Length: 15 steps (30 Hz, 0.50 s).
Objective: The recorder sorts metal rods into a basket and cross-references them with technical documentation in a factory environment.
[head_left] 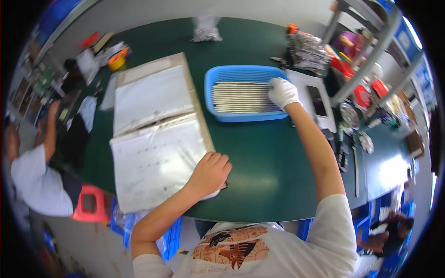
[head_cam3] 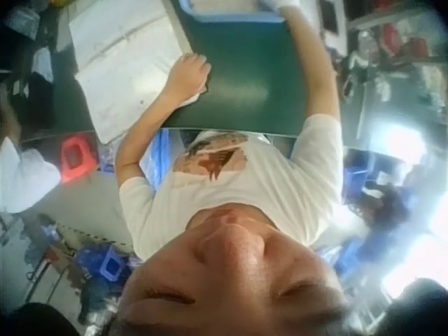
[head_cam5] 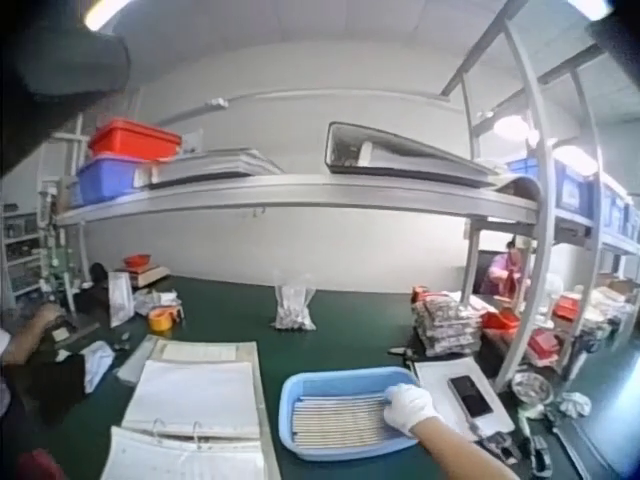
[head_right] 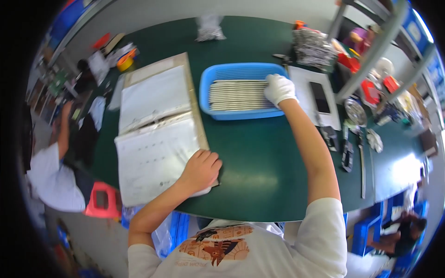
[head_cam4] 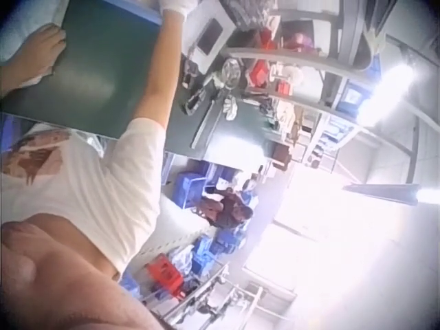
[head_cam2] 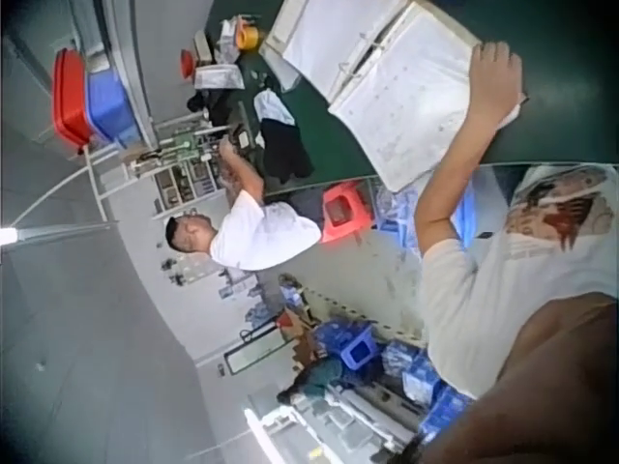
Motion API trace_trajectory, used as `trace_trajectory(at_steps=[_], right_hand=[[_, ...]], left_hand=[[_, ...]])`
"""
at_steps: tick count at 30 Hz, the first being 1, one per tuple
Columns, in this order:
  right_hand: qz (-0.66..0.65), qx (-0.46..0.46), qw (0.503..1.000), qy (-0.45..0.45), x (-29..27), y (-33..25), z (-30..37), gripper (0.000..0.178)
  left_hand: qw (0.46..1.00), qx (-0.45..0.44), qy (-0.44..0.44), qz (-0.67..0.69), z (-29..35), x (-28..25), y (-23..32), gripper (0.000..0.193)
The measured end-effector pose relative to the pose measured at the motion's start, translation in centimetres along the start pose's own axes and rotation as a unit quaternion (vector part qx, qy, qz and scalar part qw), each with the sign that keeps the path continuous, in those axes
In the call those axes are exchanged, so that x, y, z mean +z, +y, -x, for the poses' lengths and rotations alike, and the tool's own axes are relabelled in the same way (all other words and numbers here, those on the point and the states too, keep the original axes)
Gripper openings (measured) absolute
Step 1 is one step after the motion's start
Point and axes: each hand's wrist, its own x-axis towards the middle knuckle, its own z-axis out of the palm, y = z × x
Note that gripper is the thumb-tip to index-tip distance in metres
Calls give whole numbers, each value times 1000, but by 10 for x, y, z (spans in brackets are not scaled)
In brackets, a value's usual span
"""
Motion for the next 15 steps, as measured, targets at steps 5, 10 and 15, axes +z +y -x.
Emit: trace_trajectory(at_steps=[5, 10, 15], right_hand=[[44, -20, 992, -118, 7, 25, -7, 21], [-24, -44, 992, -118, 15, 24, -4, 25], [-37, -23, 988, -151, -3, 15, -4, 26]], left_hand=[[980, -149, 115, 67, 20, -25, 46, 21], [890, -357, 244, -145, 121, -47, 21, 24], [754, -561, 260, -224, 189, -71, -37, 29]])
